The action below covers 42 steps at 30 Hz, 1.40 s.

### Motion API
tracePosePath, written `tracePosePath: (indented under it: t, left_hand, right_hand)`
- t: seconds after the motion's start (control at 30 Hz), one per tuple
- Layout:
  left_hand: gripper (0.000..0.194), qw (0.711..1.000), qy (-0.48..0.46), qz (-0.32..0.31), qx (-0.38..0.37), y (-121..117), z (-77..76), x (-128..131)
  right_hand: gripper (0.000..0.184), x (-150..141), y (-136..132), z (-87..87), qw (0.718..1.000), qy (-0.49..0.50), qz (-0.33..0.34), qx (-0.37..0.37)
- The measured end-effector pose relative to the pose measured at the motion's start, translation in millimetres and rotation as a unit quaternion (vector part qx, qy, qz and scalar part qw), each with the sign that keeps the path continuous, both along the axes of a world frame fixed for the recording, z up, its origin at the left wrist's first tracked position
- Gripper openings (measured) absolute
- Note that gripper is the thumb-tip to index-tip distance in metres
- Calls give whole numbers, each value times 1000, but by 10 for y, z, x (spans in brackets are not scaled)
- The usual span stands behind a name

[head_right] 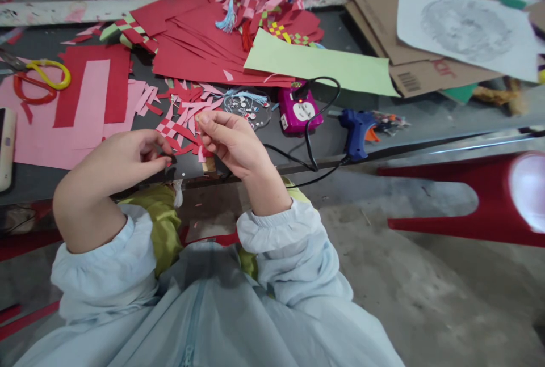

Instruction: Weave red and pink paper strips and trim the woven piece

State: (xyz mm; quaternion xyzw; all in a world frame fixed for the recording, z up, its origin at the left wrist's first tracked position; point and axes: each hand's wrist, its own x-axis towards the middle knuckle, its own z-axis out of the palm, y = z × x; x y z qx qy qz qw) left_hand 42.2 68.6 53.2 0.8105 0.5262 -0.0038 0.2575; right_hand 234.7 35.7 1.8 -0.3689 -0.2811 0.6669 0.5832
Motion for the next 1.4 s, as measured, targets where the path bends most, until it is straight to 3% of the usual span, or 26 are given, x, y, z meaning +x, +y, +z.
tracePosePath:
  t: [0.17, 0.5, 0.7, 1.0, 1.2, 1.4]
  left_hand:
    - [37, 991, 51, 96, 78, 14, 17, -15]
    - [45, 977, 57, 151, 140, 95, -182, 77]
    - [33, 975, 71, 136, 161, 111, -248, 136]
    - [28, 976, -7, 194, 100, 191, -277, 132]
    - [37, 967, -67, 218, 110, 203, -254, 136]
    - [11, 946, -166, 202, 192, 203, -197, 83]
  right_hand:
    - [41, -30, -27, -1, 997, -67, -10, 24]
    - [38, -53, -43, -28, 993, -99, -31, 55]
    - [38, -47, -51, -27, 992, -103, -35, 57]
    - [40, -34, -62, -8, 992, -109, -30, 54]
    - [38, -17, -67, -2, 993, -98, -31, 59]
    - [37, 5, -72, 11, 994, -86, -35, 65]
